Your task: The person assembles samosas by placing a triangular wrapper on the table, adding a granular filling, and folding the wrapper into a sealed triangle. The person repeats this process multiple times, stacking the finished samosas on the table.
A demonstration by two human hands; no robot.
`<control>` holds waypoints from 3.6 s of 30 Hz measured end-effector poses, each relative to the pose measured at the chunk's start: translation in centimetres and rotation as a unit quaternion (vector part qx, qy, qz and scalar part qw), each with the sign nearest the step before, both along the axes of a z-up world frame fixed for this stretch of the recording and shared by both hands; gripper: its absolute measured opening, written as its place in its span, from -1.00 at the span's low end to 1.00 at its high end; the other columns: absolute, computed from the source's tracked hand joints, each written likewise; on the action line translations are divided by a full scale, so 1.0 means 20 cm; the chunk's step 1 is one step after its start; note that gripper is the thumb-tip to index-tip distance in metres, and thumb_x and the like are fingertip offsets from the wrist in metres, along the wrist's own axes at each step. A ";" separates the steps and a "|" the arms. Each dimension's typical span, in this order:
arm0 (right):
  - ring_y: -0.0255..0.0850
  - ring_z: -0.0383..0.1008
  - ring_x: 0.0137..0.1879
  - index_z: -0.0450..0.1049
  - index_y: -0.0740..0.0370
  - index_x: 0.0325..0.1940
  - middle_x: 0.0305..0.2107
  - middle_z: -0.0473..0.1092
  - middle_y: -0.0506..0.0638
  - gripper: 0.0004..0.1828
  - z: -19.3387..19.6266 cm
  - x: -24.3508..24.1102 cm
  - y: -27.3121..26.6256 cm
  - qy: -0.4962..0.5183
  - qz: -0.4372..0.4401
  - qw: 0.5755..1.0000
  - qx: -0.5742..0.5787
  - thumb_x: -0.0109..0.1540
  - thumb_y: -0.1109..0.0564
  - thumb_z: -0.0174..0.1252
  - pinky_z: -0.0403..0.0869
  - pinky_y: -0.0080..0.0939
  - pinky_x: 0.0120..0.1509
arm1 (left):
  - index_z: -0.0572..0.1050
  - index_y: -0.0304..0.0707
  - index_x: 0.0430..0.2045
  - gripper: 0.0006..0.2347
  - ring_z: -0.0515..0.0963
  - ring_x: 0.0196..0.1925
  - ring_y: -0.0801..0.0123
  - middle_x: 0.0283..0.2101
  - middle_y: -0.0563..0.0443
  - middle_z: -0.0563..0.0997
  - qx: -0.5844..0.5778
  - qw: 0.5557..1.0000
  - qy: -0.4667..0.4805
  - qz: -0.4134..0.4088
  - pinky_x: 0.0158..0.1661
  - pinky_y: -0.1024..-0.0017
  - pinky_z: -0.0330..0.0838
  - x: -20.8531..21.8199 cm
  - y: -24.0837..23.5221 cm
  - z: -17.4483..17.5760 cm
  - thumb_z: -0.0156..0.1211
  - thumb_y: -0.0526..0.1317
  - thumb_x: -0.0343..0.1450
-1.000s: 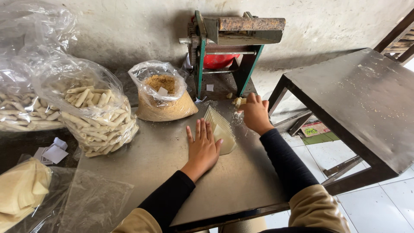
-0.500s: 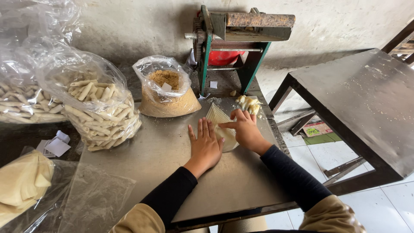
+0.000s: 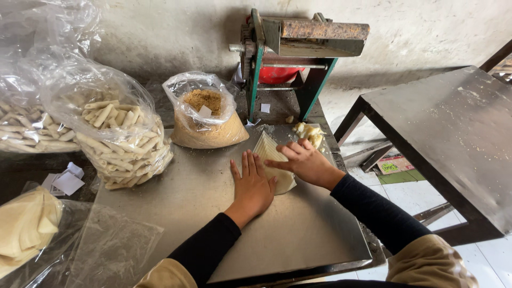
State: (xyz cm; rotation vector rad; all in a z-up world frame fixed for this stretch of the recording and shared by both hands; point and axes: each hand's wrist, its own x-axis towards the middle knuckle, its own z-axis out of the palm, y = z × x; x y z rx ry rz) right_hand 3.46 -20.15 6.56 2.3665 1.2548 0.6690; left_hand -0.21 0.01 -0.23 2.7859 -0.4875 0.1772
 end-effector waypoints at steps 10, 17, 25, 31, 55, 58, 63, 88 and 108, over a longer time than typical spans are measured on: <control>-0.25 0.39 0.07 0.20 -0.48 0.47 0.01 0.36 -0.13 -0.30 0.00 0.24 0.00 -0.016 -0.014 0.999 -0.045 0.27 0.11 0.00 0.37 -0.16 0.16 | -0.10 -0.73 0.34 -0.29 -0.32 0.55 -0.23 0.47 -0.58 -0.15 0.010 1.000 0.009 0.003 0.33 -0.30 -0.60 0.00 -0.01 0.01 -0.23 0.08 0.51; -0.20 0.36 0.16 0.25 -0.25 0.47 0.14 0.33 -0.08 -0.41 0.00 0.35 0.05 -0.025 -0.037 0.998 -0.041 0.33 0.10 -0.01 0.36 -0.11 0.26 | -0.13 -0.74 0.33 -0.29 -0.35 0.52 -0.26 0.45 -0.60 -0.17 0.009 1.000 0.005 -0.008 0.30 -0.31 -0.61 0.01 0.00 0.01 -0.27 0.08 0.51; -0.16 0.32 0.12 0.24 -0.44 0.44 -0.02 0.27 -0.03 -0.32 0.02 0.15 0.07 0.036 -0.070 0.997 -0.008 0.27 0.17 -0.04 0.37 0.04 0.21 | -0.10 -0.73 0.34 -0.30 -0.35 0.54 -0.25 0.47 -0.59 -0.17 0.008 1.000 0.011 -0.001 0.32 -0.31 -0.63 0.00 0.00 0.00 -0.26 0.08 0.51; -0.13 0.36 0.11 0.25 -0.37 0.46 0.00 0.32 -0.03 -0.32 -0.02 0.15 0.09 0.043 -0.055 0.997 -0.019 0.26 0.14 0.02 0.38 -0.03 0.21 | -0.08 -0.72 0.33 -0.29 -0.32 0.54 -0.25 0.47 -0.58 -0.13 -0.007 1.000 0.008 0.000 0.33 -0.29 -0.61 0.00 0.00 0.00 -0.21 0.07 0.50; -0.11 0.31 0.08 0.57 -0.34 0.15 -0.07 0.31 -0.01 -0.49 0.05 0.29 -0.14 0.066 -0.249 0.964 0.065 0.21 0.22 0.11 0.31 -0.04 0.16 | -0.15 -0.72 0.36 -0.30 -0.37 0.55 -0.25 0.49 -0.57 -0.21 0.023 0.999 0.033 -0.004 0.33 -0.29 -0.63 -0.01 0.01 0.03 -0.31 0.07 0.53; -0.12 0.32 0.09 0.61 -0.16 0.11 -0.04 0.33 -0.02 -0.60 -0.02 0.22 -0.15 -0.023 -0.226 0.974 0.025 0.24 0.17 0.11 0.31 -0.06 0.15 | -0.15 -0.71 0.36 -0.30 -0.38 0.55 -0.23 0.49 -0.56 -0.21 0.009 0.999 0.037 -0.003 0.34 -0.28 -0.64 -0.01 0.01 0.03 -0.31 0.07 0.52; -0.15 0.30 0.15 0.66 -0.09 -0.03 -0.02 0.33 -0.06 -0.68 -0.01 0.19 -0.12 -0.026 -0.240 0.970 0.010 0.17 0.13 0.16 0.28 -0.08 0.24 | -0.15 -0.72 0.35 -0.30 -0.38 0.55 -0.22 0.49 -0.56 -0.22 0.007 0.999 0.033 0.000 0.33 -0.27 -0.65 -0.01 0.01 0.03 -0.31 0.07 0.52; -0.17 0.33 0.07 0.27 -0.43 0.44 -0.10 0.28 -0.08 -0.33 -0.04 0.24 0.07 0.014 -0.062 0.998 -0.028 0.27 0.12 0.02 0.34 -0.01 0.27 | -0.13 -0.72 0.35 -0.29 -0.33 0.55 -0.23 0.48 -0.56 -0.17 -0.002 1.000 0.029 -0.002 0.35 -0.25 -0.62 -0.01 0.01 0.04 -0.25 0.07 0.51; -0.03 0.23 0.11 0.64 -0.15 0.12 -0.15 0.26 0.02 -0.23 -0.01 0.07 -0.20 0.217 -0.247 0.883 0.335 0.01 0.48 -0.06 0.21 -0.12 0.19 | -0.13 -0.67 0.37 -0.25 -0.31 0.56 -0.18 0.49 -0.53 -0.18 0.009 1.000 -0.005 -0.010 0.33 -0.32 -0.61 0.01 0.02 -0.01 -0.34 0.19 0.52</control>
